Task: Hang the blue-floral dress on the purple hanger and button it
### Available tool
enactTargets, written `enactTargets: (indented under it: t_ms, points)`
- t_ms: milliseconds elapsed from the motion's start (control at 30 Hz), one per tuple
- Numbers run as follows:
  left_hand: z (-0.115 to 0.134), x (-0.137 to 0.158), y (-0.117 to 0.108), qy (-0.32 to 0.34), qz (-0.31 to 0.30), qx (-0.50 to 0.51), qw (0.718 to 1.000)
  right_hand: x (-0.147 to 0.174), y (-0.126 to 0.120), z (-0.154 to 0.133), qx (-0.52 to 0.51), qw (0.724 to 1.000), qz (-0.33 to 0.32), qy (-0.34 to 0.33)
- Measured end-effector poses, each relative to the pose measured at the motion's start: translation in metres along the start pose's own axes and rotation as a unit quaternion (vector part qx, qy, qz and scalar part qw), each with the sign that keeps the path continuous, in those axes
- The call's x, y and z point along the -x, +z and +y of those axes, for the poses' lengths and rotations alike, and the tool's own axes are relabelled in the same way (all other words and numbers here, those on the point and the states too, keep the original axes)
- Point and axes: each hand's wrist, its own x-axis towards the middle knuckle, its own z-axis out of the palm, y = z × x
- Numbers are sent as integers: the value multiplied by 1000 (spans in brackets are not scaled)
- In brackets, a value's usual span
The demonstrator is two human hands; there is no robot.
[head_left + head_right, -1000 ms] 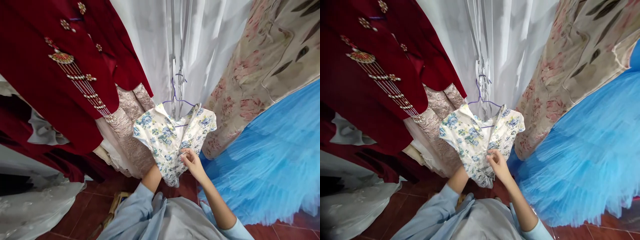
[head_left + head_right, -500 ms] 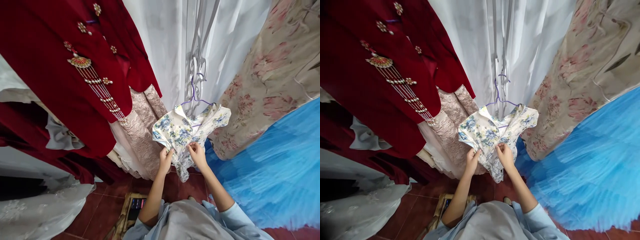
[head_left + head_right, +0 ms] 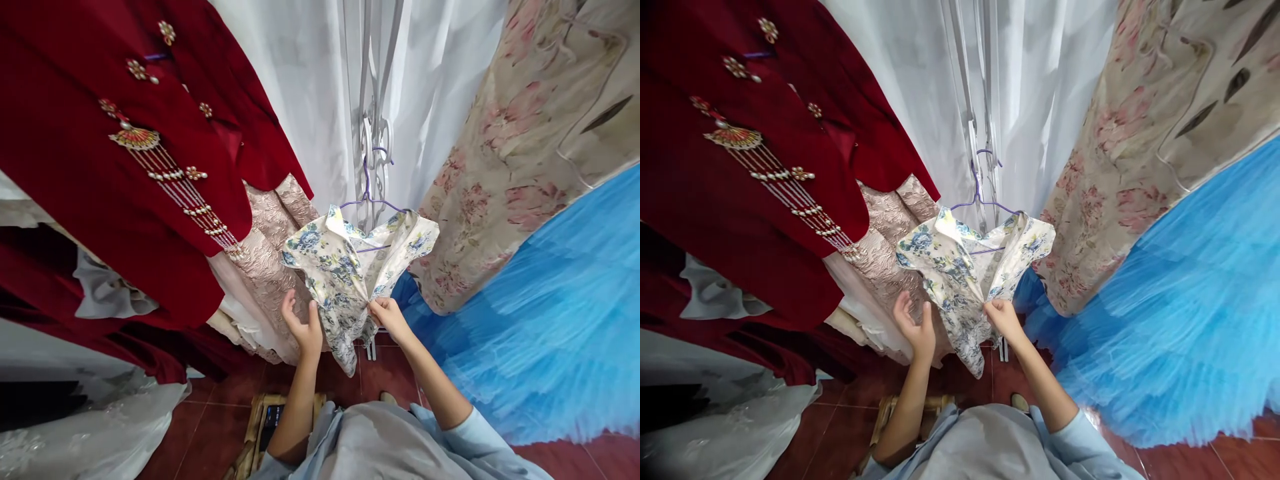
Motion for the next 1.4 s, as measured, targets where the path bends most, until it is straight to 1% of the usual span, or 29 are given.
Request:
enactTargets:
  t_ms: [33,67,100,133,167,200,267,333,400,467,533,633,700,767,833,933,1000,1033,1100,1167,1200,1233,1300,1333,1367,1400]
  points:
    - [3,7,1,48,-55,-26,997,5,-3,-1,1,1000,-8,6]
    - [7,15,4,84,-126,-44,987,10,-6,-3,1,1000,-15,12]
    - [11,24,10,106,-195,-56,973,14,-8,-5,1,1000,-22,18]
    - [16,33,17,116,-246,-63,960,18,-9,-7,4,999,-29,22]
    - [19,41,26,115,-270,-67,954,21,-11,-10,7,999,-39,25]
    - [22,47,36,109,-269,-68,955,23,-12,-12,9,998,-49,27]
    - [26,57,53,101,-242,-61,963,28,-15,-17,10,998,-62,27]
    - [29,62,66,94,-216,-57,970,30,-19,-22,3,998,-64,23]
    - [33,66,72,80,-199,-61,975,29,-24,-32,-15,998,-59,24]
    - [39,70,73,63,-194,-68,977,23,-27,-47,-40,998,-47,14]
    - [48,75,72,53,-210,-67,974,11,-29,-72,-61,998,-22,-24]
    - [64,79,72,45,-236,-58,969,-15,-27,-121,-99,990,19,-100]
    - [71,81,73,40,-249,-54,966,-33,-25,-155,-137,983,11,-118]
    - [73,84,74,37,-267,-56,961,-45,-23,-183,-156,979,-1,-129]
    - [69,87,74,31,-290,-54,955,-52,-22,-201,-163,977,-5,-139]
    - [58,83,73,14,-313,-37,949,-53,-22,-211,-144,978,-8,-149]
    - [54,64,73,15,-310,-2,951,-50,-23,-208,-117,981,-11,-154]
    - [55,47,73,28,-297,20,954,-47,-23,-206,-105,982,-12,-157]
    - [65,1,76,73,-241,63,966,-42,-23,-202,-81,983,-4,-165]
    - [81,-53,81,145,-158,83,973,-38,-22,-198,-61,983,8,-173]
    - [90,-80,85,171,-154,84,970,-36,-22,-197,-54,982,16,-178]
    - [98,-104,89,189,-196,70,960,-35,-21,-196,-49,981,25,-186]
    - [111,-141,99,234,-297,39,925,-34,-20,-194,-38,977,39,-206]
    - [115,-152,104,251,-332,24,909,-35,-20,-194,-33,975,47,-217]
    - [117,-159,108,266,-354,13,897,-35,-20,-193,-28,972,55,-225]
    - [118,-162,111,275,-363,6,890,-36,-20,-191,-25,971,63,-229]
